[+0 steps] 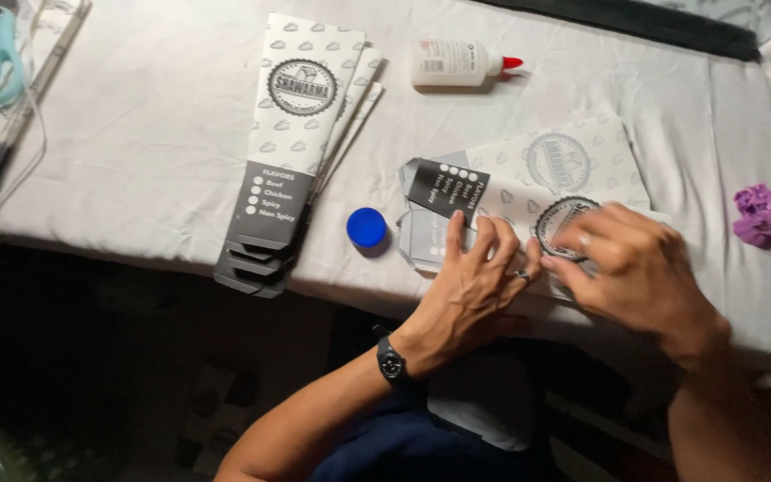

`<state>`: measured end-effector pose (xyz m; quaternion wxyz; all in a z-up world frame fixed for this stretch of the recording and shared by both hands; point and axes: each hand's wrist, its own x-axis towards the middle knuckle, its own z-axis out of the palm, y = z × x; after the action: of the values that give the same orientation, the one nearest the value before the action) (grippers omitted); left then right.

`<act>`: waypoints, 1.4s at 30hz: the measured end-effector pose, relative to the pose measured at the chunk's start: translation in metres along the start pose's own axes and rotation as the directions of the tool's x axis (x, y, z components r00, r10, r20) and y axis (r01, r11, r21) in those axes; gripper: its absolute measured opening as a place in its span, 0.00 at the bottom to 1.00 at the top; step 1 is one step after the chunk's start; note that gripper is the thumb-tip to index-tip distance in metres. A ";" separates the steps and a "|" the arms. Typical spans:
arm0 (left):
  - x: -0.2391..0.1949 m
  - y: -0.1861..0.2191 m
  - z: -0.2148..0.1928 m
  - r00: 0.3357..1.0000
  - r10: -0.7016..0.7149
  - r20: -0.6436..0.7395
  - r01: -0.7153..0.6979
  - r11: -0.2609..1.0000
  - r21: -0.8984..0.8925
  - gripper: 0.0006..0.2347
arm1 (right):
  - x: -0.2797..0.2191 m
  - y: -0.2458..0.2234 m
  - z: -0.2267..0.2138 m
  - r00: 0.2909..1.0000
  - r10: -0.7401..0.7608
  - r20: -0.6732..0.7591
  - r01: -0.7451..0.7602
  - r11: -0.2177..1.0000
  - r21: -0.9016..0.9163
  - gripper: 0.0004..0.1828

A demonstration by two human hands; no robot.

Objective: The person folds flat printed paper sheets into cone-shaped wrappers, applies glue to the edges, and presses them to seal. They repeat this process for multiple cones, stacking finished units on the table.

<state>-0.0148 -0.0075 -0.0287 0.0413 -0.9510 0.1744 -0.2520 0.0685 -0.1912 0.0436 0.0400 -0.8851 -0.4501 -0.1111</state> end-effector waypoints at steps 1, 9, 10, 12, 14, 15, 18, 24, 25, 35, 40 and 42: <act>-0.002 0.001 0.004 0.999 0.018 0.034 -0.018 1.000 -0.004 0.23 | 0.020 -0.011 -0.005 0.994 -0.102 -0.049 0.108 0.982 0.154 0.03; -0.029 0.038 0.084 0.995 -0.084 0.052 0.099 0.840 -0.534 0.14 | 0.125 -0.092 0.072 0.876 -0.457 -0.154 0.467 0.726 0.505 0.23; -0.031 0.041 0.090 0.993 -0.094 0.068 0.116 0.831 -0.544 0.12 | 0.126 -0.097 0.079 0.874 -0.473 -0.107 0.472 0.779 0.413 0.13; -0.035 0.046 0.098 0.991 -0.099 0.088 0.131 0.815 -0.565 0.10 | 0.120 -0.087 0.074 0.878 -0.476 -0.048 0.465 0.825 0.320 0.05; -0.038 0.049 0.106 0.982 -0.138 0.129 0.187 0.789 -0.585 0.08 | 0.107 -0.058 0.051 0.926 -0.375 -0.047 0.330 0.740 0.586 0.11; -0.027 0.037 0.073 0.980 -0.144 0.134 0.196 0.783 -0.590 0.08 | 0.096 -0.042 0.041 0.924 -0.379 -0.038 0.327 0.738 0.591 0.11; 0.001 0.005 0.009 0.974 0.055 0.219 -0.005 0.975 -0.224 0.17 | 0.073 0.004 0.030 0.969 -0.243 0.032 0.192 0.833 0.518 0.17; 0.002 -0.002 -0.001 0.995 0.003 0.101 -0.004 1.000 0.013 0.16 | 0.080 0.016 0.062 0.980 -0.106 -0.170 0.191 0.752 0.631 0.13; 0.002 -0.002 0.000 0.991 0.018 0.136 -0.016 1.000 -0.014 0.17 | 0.093 0.013 0.066 0.953 -0.188 -0.236 0.297 0.722 0.624 0.12; -0.001 0.003 0.005 0.990 0.012 0.139 0.005 0.993 -0.117 0.15 | 0.114 0.013 0.088 0.911 -0.321 -0.257 0.411 0.678 0.609 0.18; 0.001 -0.003 -0.007 0.997 -0.016 0.079 0.013 0.999 0.040 0.18 | 0.016 0.068 0.034 0.980 -0.135 -0.144 0.185 0.885 0.427 0.12; 0.003 -0.003 -0.006 0.999 -0.007 0.054 0.006 1.000 0.018 0.17 | -0.015 0.082 0.019 0.991 -0.023 -0.132 0.074 0.916 0.395 0.14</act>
<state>-0.0144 -0.0058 -0.0220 0.0539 -0.9575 0.1680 -0.2280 0.1285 -0.2484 0.0240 0.2449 -0.8382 -0.4817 -0.0732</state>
